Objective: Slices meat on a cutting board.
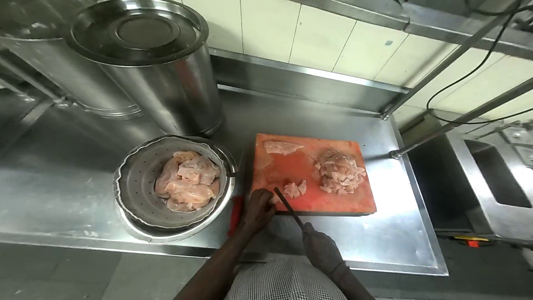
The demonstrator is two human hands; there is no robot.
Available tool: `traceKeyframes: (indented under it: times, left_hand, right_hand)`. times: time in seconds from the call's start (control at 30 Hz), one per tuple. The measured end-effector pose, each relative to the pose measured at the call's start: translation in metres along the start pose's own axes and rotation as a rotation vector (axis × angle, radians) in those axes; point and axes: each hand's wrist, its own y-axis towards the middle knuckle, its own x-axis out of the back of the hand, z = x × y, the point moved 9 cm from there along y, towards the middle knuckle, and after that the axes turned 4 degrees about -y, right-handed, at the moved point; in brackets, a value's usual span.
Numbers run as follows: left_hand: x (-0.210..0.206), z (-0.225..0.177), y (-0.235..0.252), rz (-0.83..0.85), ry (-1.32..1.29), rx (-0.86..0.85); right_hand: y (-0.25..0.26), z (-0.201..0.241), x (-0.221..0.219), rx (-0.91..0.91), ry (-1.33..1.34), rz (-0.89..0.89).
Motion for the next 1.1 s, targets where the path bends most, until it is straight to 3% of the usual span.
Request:
traceKeyframes:
  times: [0.27,0.5,0.77,0.87,1.1]
  left_hand:
    - [-0.003,-0.002,0.002,-0.005,0.037,-0.026]
    - [-0.005,-0.003,0.004,-0.022,0.067,-0.053]
    - [-0.004,-0.001,0.005,-0.095,0.115,0.071]
    - [-0.007,0.003,0.007,-0.04,0.101,0.191]
    - [-0.016,-0.02,0.031,0.148,0.123,0.386]
  right_hand:
    - [0.011,0.011,-0.004,0.004,-0.058,0.079]
    - [0.056,0.045,-0.003,0.068,-0.011,0.038]
    - [0.024,-0.004,-0.031,0.01,0.01,0.128]
    - [0.011,-0.034,-0.023,-0.012,0.013,-0.019]
    - [-0.022,-0.122,0.0,-0.089,0.511,-0.539]
